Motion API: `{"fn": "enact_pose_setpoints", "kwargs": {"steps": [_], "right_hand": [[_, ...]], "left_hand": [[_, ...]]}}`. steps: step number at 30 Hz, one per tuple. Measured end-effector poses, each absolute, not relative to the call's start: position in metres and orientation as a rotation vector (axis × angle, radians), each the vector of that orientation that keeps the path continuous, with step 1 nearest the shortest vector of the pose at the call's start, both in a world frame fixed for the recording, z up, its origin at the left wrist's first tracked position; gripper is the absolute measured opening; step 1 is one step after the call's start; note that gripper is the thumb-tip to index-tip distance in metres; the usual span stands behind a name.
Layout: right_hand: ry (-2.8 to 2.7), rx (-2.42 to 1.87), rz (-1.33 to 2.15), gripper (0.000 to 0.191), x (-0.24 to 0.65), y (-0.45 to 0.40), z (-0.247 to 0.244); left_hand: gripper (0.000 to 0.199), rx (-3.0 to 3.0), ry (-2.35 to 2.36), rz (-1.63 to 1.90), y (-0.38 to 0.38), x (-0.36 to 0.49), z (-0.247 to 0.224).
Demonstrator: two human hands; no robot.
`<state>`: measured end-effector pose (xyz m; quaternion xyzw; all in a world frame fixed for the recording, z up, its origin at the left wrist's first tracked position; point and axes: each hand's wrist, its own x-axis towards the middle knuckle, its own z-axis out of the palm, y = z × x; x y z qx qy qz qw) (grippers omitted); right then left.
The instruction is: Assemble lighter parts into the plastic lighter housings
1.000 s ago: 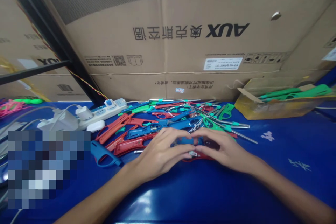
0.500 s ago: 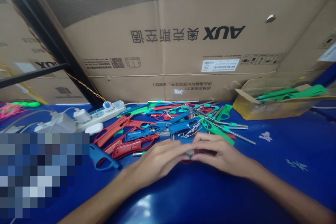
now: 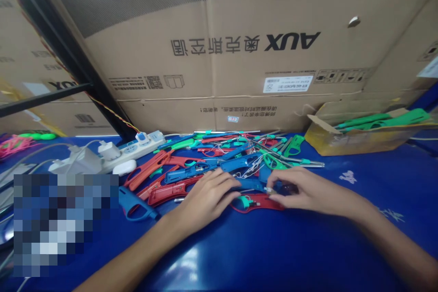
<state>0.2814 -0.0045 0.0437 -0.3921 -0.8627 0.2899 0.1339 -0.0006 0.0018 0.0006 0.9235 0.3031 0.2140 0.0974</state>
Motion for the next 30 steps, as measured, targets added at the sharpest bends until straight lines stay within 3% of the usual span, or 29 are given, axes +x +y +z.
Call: {"fn": "enact_pose_setpoints", "kwargs": {"steps": [30], "right_hand": [[-2.526, -1.018, 0.809, 0.024, 0.251, -0.013, 0.021]], "left_hand": [[0.018, 2.767, 0.777, 0.552, -0.007, 0.002, 0.005]]}}
